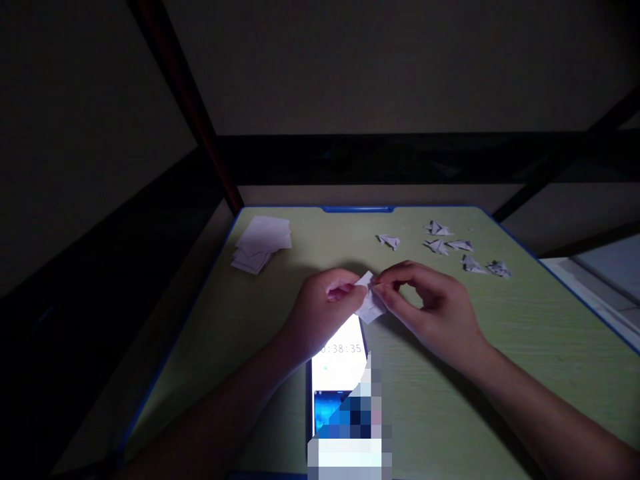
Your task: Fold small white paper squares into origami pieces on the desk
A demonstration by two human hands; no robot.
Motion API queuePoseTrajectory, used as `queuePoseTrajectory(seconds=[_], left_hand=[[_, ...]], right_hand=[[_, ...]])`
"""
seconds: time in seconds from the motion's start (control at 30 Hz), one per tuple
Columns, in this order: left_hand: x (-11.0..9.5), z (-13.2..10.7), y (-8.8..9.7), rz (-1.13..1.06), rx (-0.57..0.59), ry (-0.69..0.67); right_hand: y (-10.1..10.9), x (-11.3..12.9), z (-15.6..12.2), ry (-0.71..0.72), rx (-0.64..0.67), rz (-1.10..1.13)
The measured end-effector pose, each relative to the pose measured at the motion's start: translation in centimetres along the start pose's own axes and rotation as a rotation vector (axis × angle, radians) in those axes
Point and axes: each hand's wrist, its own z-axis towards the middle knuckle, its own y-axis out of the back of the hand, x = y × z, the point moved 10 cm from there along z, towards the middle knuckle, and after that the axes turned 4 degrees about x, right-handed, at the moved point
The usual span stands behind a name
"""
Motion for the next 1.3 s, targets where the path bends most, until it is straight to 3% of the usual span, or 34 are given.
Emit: queuePoseTrajectory(seconds=[0.23, 0.93, 1.17, 1.3], left_hand=[[-0.2, -0.1, -0.4, 0.005, 0.025, 0.001], [0.0, 0.0, 0.9, -0.09, -0.071, 0.019], [0.1, 0.1, 0.3, -0.153, -0.006, 0.007], [0.5, 0.2, 0.5, -0.168, -0.024, 0.006]], right_hand=[[-0.3, -0.9, -0.2, -0.065, -0.024, 0.074], [-0.9, 1.8, -0.3, 0.158, 0.06, -0.207], [-1.0, 2.4, -0.5, 0.224, 0.081, -0.255], [-0.7, 2.0, -0.5, 0.169, 0.055, -0.183]])
